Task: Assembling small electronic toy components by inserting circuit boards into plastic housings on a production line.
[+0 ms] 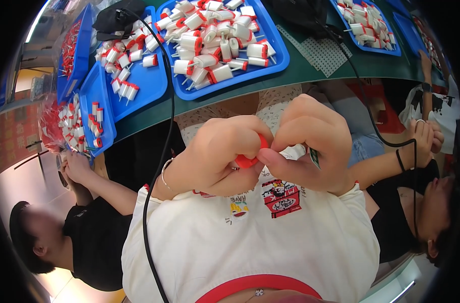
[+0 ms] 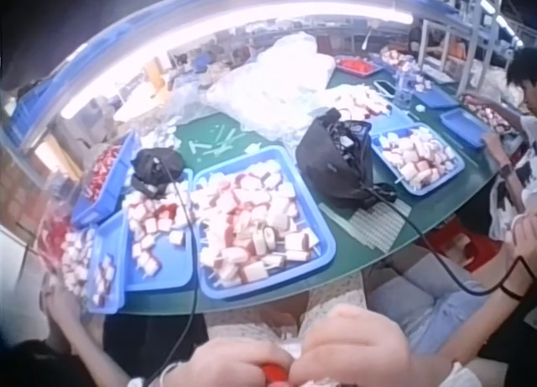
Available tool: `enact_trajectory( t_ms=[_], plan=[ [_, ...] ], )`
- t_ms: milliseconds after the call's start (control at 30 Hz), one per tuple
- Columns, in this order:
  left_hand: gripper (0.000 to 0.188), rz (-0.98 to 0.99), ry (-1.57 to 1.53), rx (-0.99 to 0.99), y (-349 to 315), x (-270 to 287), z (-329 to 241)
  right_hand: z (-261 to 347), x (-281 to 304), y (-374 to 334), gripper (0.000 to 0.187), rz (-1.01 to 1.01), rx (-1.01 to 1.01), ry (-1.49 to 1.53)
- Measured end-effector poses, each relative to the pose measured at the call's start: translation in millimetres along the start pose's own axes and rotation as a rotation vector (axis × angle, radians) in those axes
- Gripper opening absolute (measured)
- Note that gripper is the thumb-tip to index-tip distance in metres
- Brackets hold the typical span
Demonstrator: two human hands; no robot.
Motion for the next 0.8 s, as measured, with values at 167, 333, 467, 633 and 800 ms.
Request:
enact_trajectory(
  t_ms=[167,333,467,633,800],
  plan=[
    [0.036,-0.036,0.010,-0.027,0,3,1,11,-3,-2,0.024,0.043,0.144,-0.081],
    [0.030,-0.028,0.134,0.043,3,7,-2,16,-6,-5,0.033,0.056,0.198,-0.200],
    [0.026,-0.016,0.223,0.096,4,7,-2,13,-6,-5,0.032,0.061,0.175,-0.178],
    [0.035,0.054,0.374,0.037,4,8,-5,11,-7,-4,0.035,0.046,0.167,-0.172],
    [0.041,-0.020,0.460,-0.062,0,9,-4,13,-8,-3,0.036,0.062,0.175,-0.220]
  ],
)
Point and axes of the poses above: each hand's wrist, its own y-axis towards the middle knuckle, its own x-axis out of the back of the hand, z = x × y, the point moved 5 cm from there along y, towards the middle knuckle, and after that the axes turned 12 degrees about z, right-handed, at the moved point
